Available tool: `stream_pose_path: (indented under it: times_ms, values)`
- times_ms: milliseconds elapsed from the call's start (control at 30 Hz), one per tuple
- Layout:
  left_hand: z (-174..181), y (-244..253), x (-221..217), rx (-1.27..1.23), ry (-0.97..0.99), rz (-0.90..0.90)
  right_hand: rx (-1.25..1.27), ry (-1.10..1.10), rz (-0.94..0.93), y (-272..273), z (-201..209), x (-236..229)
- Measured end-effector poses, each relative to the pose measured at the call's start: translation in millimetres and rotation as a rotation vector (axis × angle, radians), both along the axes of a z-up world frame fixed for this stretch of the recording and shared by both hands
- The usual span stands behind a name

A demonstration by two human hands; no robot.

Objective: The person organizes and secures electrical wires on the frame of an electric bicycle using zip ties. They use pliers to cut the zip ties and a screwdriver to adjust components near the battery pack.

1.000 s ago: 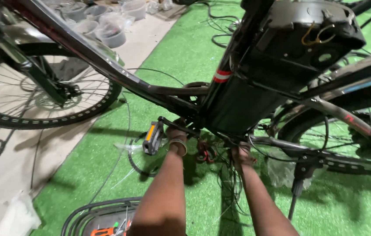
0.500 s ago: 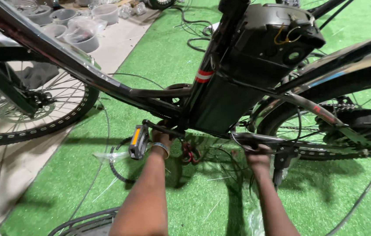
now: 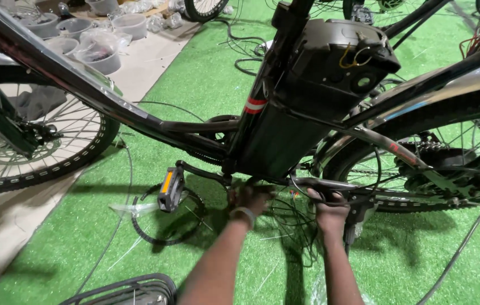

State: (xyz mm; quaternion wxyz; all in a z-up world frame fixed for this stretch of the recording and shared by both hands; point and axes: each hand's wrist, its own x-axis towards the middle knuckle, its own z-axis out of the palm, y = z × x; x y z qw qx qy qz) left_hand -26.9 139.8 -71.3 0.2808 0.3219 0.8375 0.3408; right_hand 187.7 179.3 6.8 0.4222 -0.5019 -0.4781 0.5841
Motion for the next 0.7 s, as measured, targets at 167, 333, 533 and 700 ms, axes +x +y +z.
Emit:
stream_pose_path:
  times_ms: [167,333,533,700]
  values:
    - [98,-30,82,0.417,-0.847,0.277,0.289,-0.724,-0.332,2,-94,-5]
    - [-65,24,34,-0.074,-0.129,-0.188,0.633,-0.728,-0.473,-23,-142,-14]
    - [127,-115,24,-0.198,-0.167,-0.263,0.929,-0.46,-0.391,-138,-54,-67]
    - [119,-166,-34,-0.619,0.564,-0.765,0.55,-0.106,0.245,-255,-65,-125]
